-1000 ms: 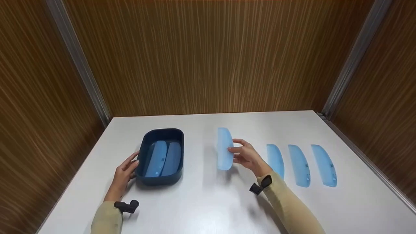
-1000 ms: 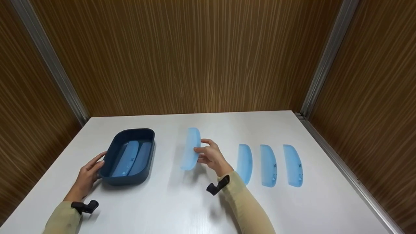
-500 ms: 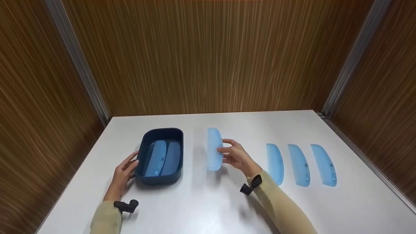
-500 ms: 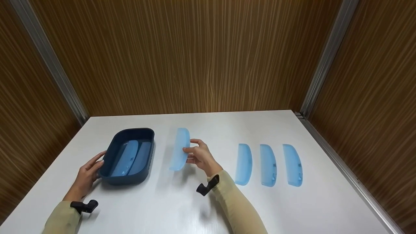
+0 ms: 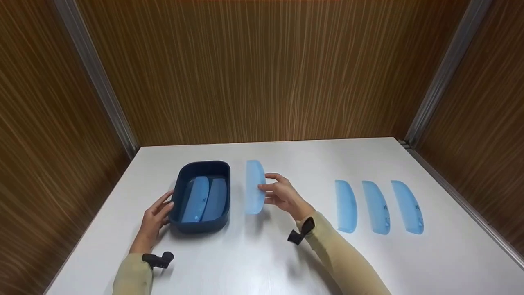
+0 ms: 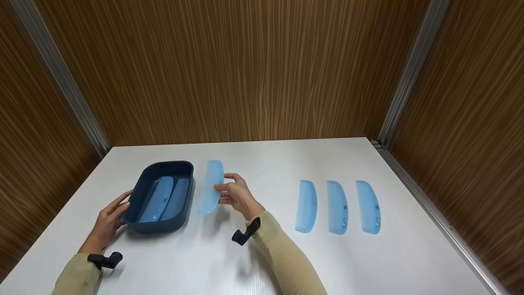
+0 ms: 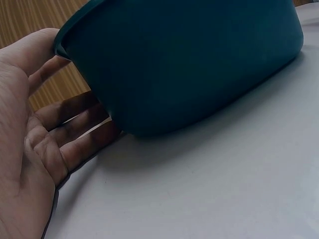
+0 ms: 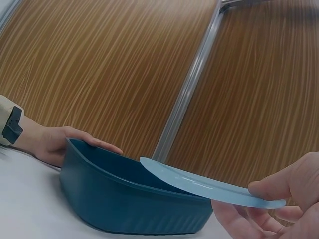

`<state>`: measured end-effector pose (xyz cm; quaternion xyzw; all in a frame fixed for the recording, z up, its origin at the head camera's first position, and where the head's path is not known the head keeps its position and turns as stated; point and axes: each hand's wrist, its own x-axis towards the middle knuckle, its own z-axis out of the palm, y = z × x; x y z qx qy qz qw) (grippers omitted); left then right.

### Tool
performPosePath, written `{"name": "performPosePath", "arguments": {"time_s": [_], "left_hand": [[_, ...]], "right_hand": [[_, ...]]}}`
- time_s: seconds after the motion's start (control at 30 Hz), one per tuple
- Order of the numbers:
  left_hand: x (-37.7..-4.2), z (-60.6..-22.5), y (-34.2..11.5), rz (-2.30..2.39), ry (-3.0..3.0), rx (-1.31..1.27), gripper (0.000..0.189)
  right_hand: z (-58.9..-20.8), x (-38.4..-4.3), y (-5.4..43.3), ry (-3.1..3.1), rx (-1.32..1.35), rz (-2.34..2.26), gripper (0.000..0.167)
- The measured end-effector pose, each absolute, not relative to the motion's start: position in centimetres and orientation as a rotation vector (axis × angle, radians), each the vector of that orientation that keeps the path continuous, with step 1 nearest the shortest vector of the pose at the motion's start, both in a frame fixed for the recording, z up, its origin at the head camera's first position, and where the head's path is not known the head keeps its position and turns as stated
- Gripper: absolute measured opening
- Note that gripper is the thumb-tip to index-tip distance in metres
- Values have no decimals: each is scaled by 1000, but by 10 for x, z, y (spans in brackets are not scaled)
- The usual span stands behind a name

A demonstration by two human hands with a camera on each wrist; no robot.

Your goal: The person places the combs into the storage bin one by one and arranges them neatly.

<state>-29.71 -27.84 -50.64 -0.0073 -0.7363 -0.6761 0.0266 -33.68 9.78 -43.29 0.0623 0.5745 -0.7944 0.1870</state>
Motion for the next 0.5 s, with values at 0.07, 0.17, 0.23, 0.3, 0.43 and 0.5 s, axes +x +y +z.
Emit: {"name": "performPosePath", "arguments": {"time_s": [0.07, 0.17, 0.23, 0.3, 0.43, 0.5], "left_hand": [[-297, -506, -278, -2089, -2268, -23, 53], [-297, -506, -277, -2092, -2262, -31, 53], [-297, -507, -277, -2098, -2256, -36, 54], [-297, -507, -277, -2106, -2252, -36, 54], [-297, -507, -278, -2120, -2251, -34, 54], [-296, -507, -278, -2127, -2252, -32, 54]], "right_hand": [[-432, -337, 93, 1619, 174, -2228, 61], [-432, -337, 87, 1626, 169, -2217, 61], [-432, -338, 83, 1635, 166, -2209, 60], [-432, -338, 78, 1635, 175, -2205, 60], [-430, -340, 69, 1632, 189, -2202, 60], [-429, -340, 65, 1627, 190, -2202, 60]]}}
